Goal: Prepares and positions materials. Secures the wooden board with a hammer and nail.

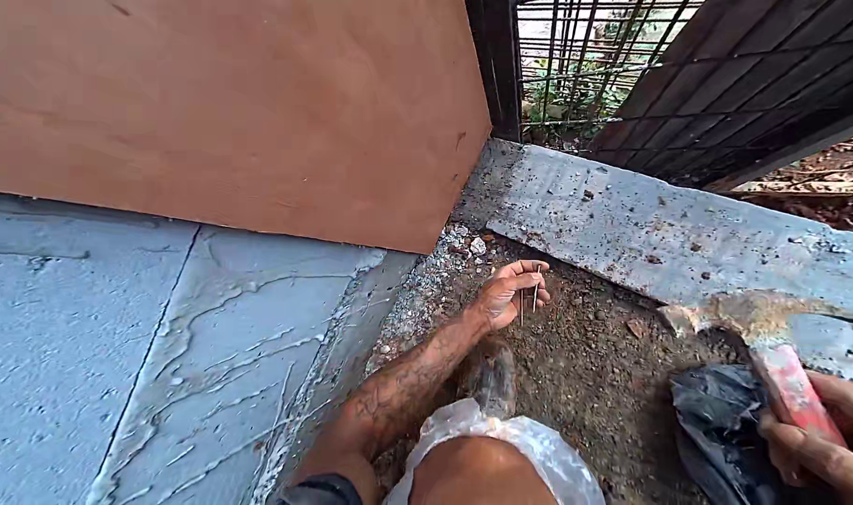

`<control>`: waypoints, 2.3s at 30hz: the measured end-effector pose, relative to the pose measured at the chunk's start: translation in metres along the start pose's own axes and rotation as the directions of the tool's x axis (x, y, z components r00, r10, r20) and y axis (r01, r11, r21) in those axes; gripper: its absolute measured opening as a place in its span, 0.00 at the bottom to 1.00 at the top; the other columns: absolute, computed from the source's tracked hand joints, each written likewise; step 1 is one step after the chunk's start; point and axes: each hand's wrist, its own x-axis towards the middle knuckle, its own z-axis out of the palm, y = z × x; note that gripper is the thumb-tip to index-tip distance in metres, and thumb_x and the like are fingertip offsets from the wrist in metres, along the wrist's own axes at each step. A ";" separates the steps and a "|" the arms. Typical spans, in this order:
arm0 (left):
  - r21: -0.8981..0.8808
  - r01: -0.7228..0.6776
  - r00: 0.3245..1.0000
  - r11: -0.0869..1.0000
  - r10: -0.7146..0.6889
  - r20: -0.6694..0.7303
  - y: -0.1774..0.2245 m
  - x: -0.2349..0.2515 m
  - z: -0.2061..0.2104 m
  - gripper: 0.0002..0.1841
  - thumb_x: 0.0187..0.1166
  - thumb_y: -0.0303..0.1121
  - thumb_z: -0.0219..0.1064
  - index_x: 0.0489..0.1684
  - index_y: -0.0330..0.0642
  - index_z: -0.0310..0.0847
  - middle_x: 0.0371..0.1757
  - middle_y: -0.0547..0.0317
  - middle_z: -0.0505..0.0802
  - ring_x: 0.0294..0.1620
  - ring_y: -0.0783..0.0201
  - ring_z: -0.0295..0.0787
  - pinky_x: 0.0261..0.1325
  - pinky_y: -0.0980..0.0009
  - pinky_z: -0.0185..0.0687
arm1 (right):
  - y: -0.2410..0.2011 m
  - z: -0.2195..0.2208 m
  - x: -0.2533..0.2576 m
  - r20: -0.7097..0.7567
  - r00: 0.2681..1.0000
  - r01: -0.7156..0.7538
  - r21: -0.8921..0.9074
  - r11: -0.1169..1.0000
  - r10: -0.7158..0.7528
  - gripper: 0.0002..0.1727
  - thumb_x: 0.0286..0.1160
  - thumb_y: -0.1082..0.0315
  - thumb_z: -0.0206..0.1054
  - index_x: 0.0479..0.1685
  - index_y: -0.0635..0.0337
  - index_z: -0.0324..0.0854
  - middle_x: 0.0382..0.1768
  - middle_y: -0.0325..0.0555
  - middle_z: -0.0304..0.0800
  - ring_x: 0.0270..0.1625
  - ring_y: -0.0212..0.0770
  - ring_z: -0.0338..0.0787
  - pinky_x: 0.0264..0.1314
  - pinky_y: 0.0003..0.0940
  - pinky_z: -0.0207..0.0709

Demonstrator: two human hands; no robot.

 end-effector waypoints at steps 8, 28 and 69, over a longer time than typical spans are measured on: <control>0.138 -0.148 0.985 0.979 0.158 -0.067 0.020 0.023 -0.025 0.12 0.84 0.25 0.54 0.59 0.37 0.78 0.34 0.55 0.93 0.28 0.71 0.89 0.27 0.80 0.80 | 0.036 0.114 0.100 -0.143 0.956 -0.147 0.524 0.839 0.256 0.05 0.80 0.73 0.60 0.45 0.63 0.79 0.13 0.38 0.77 0.09 0.31 0.74 0.11 0.25 0.72; 0.563 -0.014 1.000 0.826 0.021 -0.005 0.045 0.042 -0.050 0.12 0.88 0.31 0.59 0.58 0.38 0.85 0.41 0.51 0.98 0.28 0.75 0.91 0.23 0.84 0.76 | 0.060 0.113 0.120 -0.336 0.851 -0.107 0.641 0.760 0.403 0.04 0.84 0.76 0.59 0.47 0.65 0.78 0.15 0.36 0.78 0.10 0.29 0.75 0.12 0.22 0.75; 0.002 0.145 0.919 -0.989 0.135 0.371 0.364 -0.143 0.060 0.15 0.92 0.34 0.43 0.57 0.38 0.75 0.38 0.41 0.86 0.37 0.37 0.88 0.31 0.46 0.77 | 0.036 0.090 0.121 -0.230 0.963 -0.024 0.451 0.892 0.142 0.14 0.77 0.65 0.64 0.57 0.60 0.78 0.21 0.32 0.79 0.15 0.27 0.79 0.18 0.25 0.78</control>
